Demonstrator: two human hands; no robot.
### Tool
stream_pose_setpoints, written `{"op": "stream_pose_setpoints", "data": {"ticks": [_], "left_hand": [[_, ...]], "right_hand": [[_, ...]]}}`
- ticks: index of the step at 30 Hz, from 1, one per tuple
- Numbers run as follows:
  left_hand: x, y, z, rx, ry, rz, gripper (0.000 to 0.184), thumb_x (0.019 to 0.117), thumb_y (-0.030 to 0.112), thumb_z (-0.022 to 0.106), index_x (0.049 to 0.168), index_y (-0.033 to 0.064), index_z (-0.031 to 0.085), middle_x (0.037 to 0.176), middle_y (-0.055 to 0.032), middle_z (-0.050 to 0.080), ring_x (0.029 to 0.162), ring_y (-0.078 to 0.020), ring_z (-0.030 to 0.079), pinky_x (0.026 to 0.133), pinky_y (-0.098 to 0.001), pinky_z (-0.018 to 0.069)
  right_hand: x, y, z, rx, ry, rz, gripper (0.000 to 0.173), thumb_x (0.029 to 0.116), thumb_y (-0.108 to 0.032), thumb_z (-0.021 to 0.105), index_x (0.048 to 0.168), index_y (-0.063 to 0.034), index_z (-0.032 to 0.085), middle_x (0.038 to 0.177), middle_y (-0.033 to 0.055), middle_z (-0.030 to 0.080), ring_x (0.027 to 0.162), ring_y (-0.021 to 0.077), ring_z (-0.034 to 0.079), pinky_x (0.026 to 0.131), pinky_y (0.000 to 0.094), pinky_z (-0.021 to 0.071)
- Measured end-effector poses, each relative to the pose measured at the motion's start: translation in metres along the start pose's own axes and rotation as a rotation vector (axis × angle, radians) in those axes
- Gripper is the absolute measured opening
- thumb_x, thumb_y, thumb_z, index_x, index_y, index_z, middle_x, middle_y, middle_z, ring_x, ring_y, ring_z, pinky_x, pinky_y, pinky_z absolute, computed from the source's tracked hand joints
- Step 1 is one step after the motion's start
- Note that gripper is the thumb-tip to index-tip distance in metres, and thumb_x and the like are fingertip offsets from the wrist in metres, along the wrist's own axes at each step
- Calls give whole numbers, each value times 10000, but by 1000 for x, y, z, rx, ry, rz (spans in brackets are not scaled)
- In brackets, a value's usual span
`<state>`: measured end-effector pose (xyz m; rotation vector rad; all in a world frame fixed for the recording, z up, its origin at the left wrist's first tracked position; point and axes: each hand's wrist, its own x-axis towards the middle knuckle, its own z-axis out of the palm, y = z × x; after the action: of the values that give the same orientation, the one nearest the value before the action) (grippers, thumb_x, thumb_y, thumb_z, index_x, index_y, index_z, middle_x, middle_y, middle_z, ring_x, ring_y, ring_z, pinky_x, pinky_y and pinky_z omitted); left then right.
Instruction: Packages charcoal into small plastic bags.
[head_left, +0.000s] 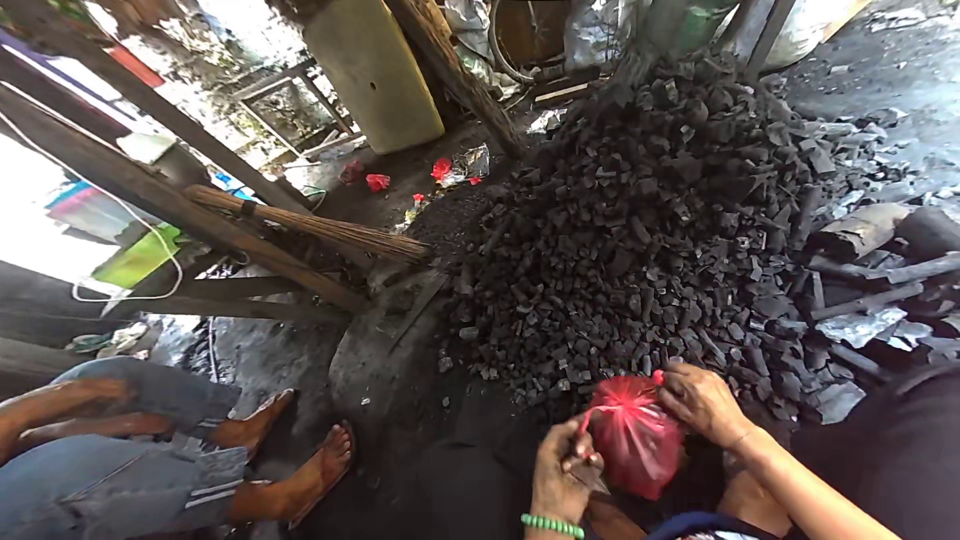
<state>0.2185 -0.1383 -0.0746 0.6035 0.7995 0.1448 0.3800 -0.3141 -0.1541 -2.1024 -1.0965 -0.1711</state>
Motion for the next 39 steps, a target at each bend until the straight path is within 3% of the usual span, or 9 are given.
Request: {"op": "stream_pose_setpoints", "data": {"ticks": [8,13,18,23,27,31,33,36,39], "left_hand": [[17,6,45,828,-196,406,250,1029,106,499,1138,-35,674,829,26,627,579,22,471,536,-158,404],[15,2,44,906,-308,571,217,1021,138,534,1065,-6,691,857,41,620,653,35,508,614,-149,443],[17,-13,49,685,-305,587,148,996,60,560,964,8,695,854,22,662,749,4,590,716,-173,500],[15,-11,49,822,-217,567,149,985,96,609,885,24,692,739,42,617,629,10,533,606,-165,455],[17,-6,53,1192,-89,596,215,983,192,648,902,10,729,838,-60,686,804,-118,642,793,-340,523],[16,-17,48,1349,-135,887,235,970,214,673,1027,-4,739,989,-140,735,924,-243,714,862,-429,570],[20,-24,43,1405,-165,996,224,966,202,671,988,-5,752,973,-153,729,905,-265,722,838,-426,589],[17,-22,47,1308,-205,682,267,1012,186,600,975,-33,748,954,-131,706,901,-200,676,856,-381,548],[13,-18,55,829,-177,222,260,1075,152,492,975,-20,660,772,-5,586,653,-37,545,628,-198,483]], "right_hand": [[-3,-72,4,-1,145,-282,220,893,-208,617,766,-41,682,889,163,739,831,297,743,721,400,607],[30,-53,-20,197,226,-69,450,1030,-386,516,825,-56,742,828,72,681,818,191,670,753,370,562],[22,-55,-38,734,-166,365,283,961,-364,644,900,-108,746,905,-44,685,845,2,632,795,220,531],[3,-61,-29,574,-25,172,188,899,-276,702,885,-111,791,1068,38,661,992,34,611,876,199,512],[-6,-55,-12,397,125,25,191,928,-218,634,908,-79,764,1353,169,621,1100,161,674,906,311,579],[-5,-46,-18,495,7,160,232,946,-200,581,993,-36,739,969,57,731,935,99,686,863,290,554],[-4,-41,-19,507,-49,191,237,952,-224,585,1000,-51,740,1000,46,728,949,90,681,870,289,556],[-7,-38,-16,398,-37,130,223,928,-234,620,943,-57,756,1139,90,712,1010,159,691,862,345,581],[-13,-38,-18,417,-7,143,235,915,-300,684,928,-79,762,1030,57,724,937,118,689,821,291,574]]}}
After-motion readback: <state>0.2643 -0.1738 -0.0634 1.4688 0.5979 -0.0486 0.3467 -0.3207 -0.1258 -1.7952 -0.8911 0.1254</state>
